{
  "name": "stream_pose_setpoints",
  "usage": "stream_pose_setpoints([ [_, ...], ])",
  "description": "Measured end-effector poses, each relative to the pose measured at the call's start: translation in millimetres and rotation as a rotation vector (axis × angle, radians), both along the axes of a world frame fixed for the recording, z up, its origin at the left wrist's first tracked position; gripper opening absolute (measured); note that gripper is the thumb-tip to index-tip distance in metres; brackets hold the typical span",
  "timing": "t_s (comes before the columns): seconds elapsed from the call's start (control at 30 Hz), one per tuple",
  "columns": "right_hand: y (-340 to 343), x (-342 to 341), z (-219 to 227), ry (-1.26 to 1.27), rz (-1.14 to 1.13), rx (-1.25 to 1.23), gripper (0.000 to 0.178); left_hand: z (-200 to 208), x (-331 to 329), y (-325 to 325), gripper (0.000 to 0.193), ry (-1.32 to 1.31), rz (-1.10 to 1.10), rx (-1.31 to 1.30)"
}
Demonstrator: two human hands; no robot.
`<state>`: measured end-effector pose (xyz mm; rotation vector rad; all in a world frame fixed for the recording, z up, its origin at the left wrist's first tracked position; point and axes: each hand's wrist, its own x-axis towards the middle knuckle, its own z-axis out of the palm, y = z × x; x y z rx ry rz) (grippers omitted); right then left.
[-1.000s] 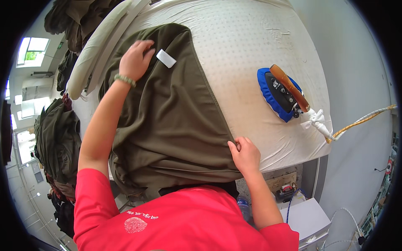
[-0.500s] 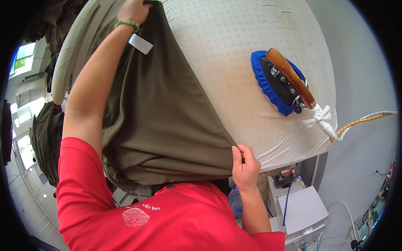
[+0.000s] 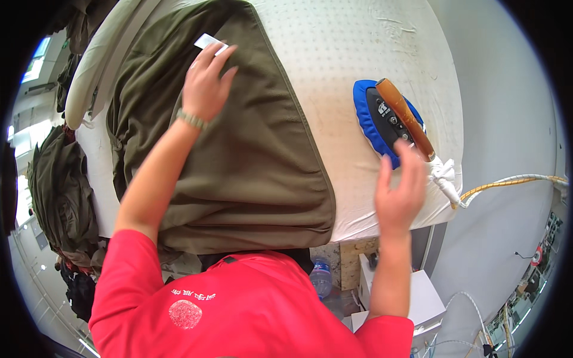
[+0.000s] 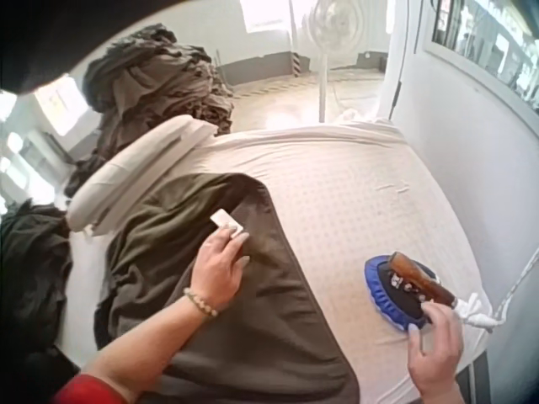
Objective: Ironing and folding green garments on an industrial pressing table.
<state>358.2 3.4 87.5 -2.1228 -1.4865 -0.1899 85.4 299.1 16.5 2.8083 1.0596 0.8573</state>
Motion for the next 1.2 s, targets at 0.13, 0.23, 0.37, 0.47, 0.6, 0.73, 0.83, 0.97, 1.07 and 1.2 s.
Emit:
stream_pose_setpoints([
  [0.13, 39, 39, -8, -0.147, -0.066, -0.21, 0.036, 5, -102, -68, 0.054, 0.126, 0.526, 0.0],
  [0.23, 57, 49, -2, -0.104, -0.109, -0.401, 0.039, 4, -159, -111, 0.052, 0.257, 0.741, -0.186],
  [0.37, 84, 58, 2, 0.125, -0.18, -0.605, 0.04, -2, -205, -119, 0.037, 0.234, 0.695, -0.577],
  [0.47, 114, 64, -6, 0.301, -0.186, -0.741, 0.038, 24, -205, -115, 0.027, -0.122, 0.735, -0.494],
  [0.6, 167, 23, -14, 0.408, -0.004, -0.66, 0.038, 50, -187, -113, 0.019, -0.263, 0.704, -0.324],
  [0.73, 257, -19, -11, 0.279, 0.071, -0.686, 0.046, 25, -205, -122, 0.015, -0.095, 0.546, -0.307],
  [0.83, 308, -42, -8, 0.224, 0.041, -0.727, 0.047, 29, -209, -125, 0.014, -0.125, 0.53, -0.382],
  [0.97, 348, -42, -20, 0.105, 0.06, -0.642, 0.046, 60, -204, -125, 0.012, -0.336, 0.623, -0.479],
  [1.07, 360, -50, -16, 0.188, 0.031, -0.711, 0.052, 69, -208, -125, 0.012, -0.346, 0.57, -0.478],
  [1.2, 359, -54, -9, 0.228, 0.014, -0.738, 0.046, 73, -208, -128, 0.012, -0.352, 0.557, -0.494],
])
